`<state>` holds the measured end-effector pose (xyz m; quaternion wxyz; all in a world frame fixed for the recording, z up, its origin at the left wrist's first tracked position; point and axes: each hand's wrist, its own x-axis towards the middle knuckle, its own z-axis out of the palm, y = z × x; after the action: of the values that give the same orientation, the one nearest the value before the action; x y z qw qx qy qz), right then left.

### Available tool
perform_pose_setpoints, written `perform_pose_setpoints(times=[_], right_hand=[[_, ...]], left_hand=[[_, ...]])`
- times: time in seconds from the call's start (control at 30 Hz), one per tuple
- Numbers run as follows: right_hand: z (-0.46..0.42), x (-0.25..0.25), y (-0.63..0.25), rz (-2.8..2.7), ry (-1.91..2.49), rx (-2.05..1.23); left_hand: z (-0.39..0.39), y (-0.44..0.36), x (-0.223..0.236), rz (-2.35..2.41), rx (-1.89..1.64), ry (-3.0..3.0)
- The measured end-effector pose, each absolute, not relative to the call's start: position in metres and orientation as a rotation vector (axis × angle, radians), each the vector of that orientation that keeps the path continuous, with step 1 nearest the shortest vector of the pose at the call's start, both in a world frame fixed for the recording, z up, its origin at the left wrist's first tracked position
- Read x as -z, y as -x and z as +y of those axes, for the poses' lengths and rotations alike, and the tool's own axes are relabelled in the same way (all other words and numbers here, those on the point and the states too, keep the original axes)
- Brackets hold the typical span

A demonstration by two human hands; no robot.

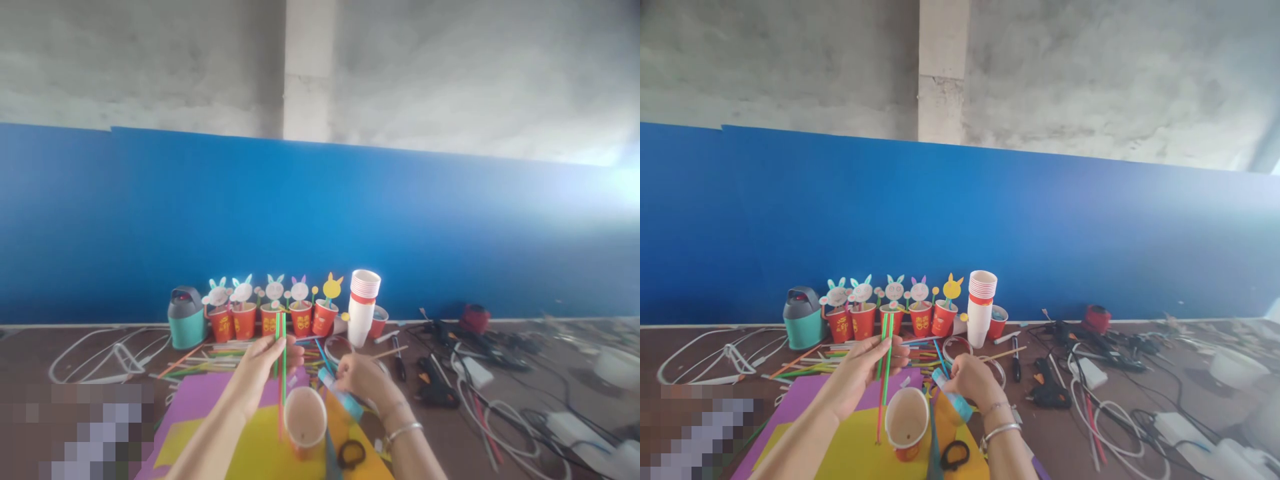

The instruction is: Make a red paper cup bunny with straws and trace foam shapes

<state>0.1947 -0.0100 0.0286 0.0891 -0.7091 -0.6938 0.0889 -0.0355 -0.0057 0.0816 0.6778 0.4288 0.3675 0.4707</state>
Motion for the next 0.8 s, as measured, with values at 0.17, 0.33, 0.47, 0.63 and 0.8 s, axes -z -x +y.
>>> perform_pose_setpoints(times=[0.17, 0.33, 0.47, 0.63, 0.8], right_hand=[[-0.012, -0.023, -0.178, -1.994, 2.142, -0.316], [-0.012, -0.021, -0.177, -1.940, 2.129, -0.295], [0.002, -0.021, -0.162, -1.933, 1.970, -0.267], [0.030, -0.013, -0.125, -2.120, 1.566, -0.409], [0.051, -0.002, -0.106, -2.190, 1.307, -0.516]], left_hand=[[-0.002, 0.041, -0.085, 0.831, -1.082, -0.948], [0.003, 0.050, -0.089, 0.845, -1.137, -0.930], [0.007, 0.054, -0.089, 0.866, -1.152, -0.925], [0.008, 0.056, -0.086, 0.866, -1.153, -0.943], [0.011, 0.057, -0.084, 0.866, -1.151, -0.953]])
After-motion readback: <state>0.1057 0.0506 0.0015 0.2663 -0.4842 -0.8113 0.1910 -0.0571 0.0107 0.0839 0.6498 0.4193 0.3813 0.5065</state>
